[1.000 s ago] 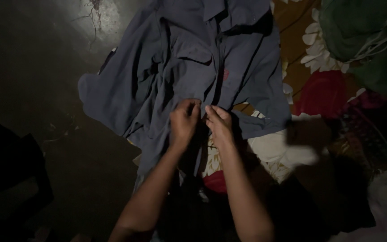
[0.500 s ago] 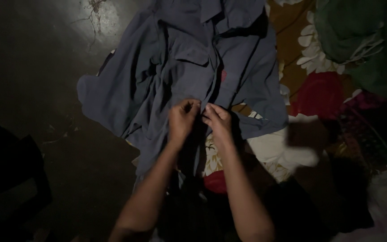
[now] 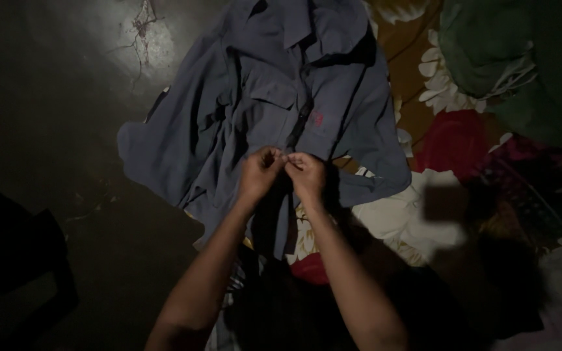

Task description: The person is sorting and folding clothes on a bed and then buttoning a shirt.

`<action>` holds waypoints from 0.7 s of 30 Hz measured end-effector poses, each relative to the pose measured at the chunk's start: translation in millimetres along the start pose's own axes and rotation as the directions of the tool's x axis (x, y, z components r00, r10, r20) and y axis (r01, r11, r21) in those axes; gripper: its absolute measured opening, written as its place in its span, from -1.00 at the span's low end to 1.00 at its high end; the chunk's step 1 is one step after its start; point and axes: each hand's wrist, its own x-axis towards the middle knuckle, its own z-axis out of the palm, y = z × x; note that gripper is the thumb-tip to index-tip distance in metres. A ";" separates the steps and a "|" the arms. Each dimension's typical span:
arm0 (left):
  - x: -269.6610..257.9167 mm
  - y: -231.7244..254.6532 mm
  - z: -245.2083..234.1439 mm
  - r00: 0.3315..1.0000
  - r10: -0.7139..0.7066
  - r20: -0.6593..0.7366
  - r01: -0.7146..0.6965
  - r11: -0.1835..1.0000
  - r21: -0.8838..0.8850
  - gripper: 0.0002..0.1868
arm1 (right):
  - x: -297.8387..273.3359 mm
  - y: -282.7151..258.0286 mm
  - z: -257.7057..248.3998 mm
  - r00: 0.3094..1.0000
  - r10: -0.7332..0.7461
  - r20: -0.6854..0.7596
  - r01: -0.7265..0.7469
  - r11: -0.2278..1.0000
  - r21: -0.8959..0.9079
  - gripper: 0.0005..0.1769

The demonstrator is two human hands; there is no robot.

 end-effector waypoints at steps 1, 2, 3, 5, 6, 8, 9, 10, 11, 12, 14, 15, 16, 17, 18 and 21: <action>-0.5 -6.2 2.1 1.000 0.001 0.000 -0.001 1.000 0.000 -0.75 | -2.0 9.4 3.0 1.000 -0.001 0.000 0.001 1.000 0.000 -0.85; -0.1 -12.0 3.8 0.997 0.056 -0.049 -0.053 0.997 0.051 -0.75 | -3.1 18.4 6.4 1.000 -0.010 -0.012 0.011 0.998 0.058 -0.84; 0.8 -17.9 5.6 0.989 0.112 -0.094 -0.102 0.989 0.105 -0.76 | -3.8 27.6 9.9 1.000 -0.018 -0.024 0.021 0.993 0.115 -0.84; -1.4 -9.8 4.9 0.981 0.173 -0.091 -0.158 0.975 0.153 -0.82 | -6.0 18.5 7.1 0.997 0.073 -0.013 -0.071 0.991 0.116 -0.84; -5.2 -6.8 5.0 0.970 0.228 -0.081 -0.209 0.958 0.199 -0.87 | -10.2 14.9 5.1 0.986 0.169 -0.002 -0.167 0.979 0.114 -0.83; -4.6 -17.1 3.7 0.945 0.327 -0.029 -0.309 0.915 0.260 -0.80 | -10.5 -0.4 1.1 0.975 0.221 0.014 -0.221 0.970 0.101 -0.83; -4.4 -22.3 3.2 0.906 0.422 0.029 -0.409 0.857 0.313 -0.68 | -10.3 -7.8 -0.8 0.963 0.268 0.028 -0.269 0.959 0.087 -0.82; -5.5 -11.8 -0.2 0.908 0.419 0.030 -0.406 0.858 0.315 -0.68 | -5.0 0.7 -4.1 0.962 0.272 0.030 -0.273 0.958 0.088 -0.82; -6.8 -1.2 -3.7 0.882 0.466 0.069 -0.464 0.832 0.305 -0.59 | -0.1 9.1 -7.4 0.951 0.292 0.103 -0.303 0.946 0.114 -0.82; -7.2 9.6 -7.3 0.851 0.515 0.107 -0.522 0.801 0.294 -0.50 | 5.9 17.6 -10.2 0.936 0.305 0.176 -0.330 0.934 0.138 -0.82; -0.6 -11.1 -4.7 0.843 0.525 0.121 -0.534 0.787 0.308 -0.56 | 18.5 -0.3 -24.2 0.890 0.366 0.271 -0.404 0.909 0.098 -0.82; 2.7 -21.2 -3.3 0.834 0.535 0.134 -0.548 0.773 0.320 -0.61 | 25.0 -9.4 -31.5 0.831 0.423 0.360 -0.470 0.881 0.050 -0.82; 6.3 -14.9 -5.8 0.835 0.533 0.136 -0.546 0.774 0.319 -0.61 | 28.5 -11.3 -34.8 0.830 0.426 0.360 -0.473 0.880 0.050 -0.82; 9.9 -8.8 -8.2 0.890 0.440 0.116 -0.455 0.870 0.191 -0.67 | 32.0 -13.0 -38.1 0.791 0.433 0.433 -0.508 0.859 0.069 -0.82; 13.4 -2.5 -9.2 0.934 0.339 0.112 -0.346 0.937 0.055 -0.71 | 35.4 -14.6 -43.0 0.747 0.436 0.501 -0.543 0.835 0.083 -0.83; 16.9 -26.5 -6.4 0.976 0.152 0.158 -0.102 0.951 -0.291 -0.77 | 43.4 -40.9 -52.5 0.625 0.495 0.604 -0.604 0.797 -0.029 -0.77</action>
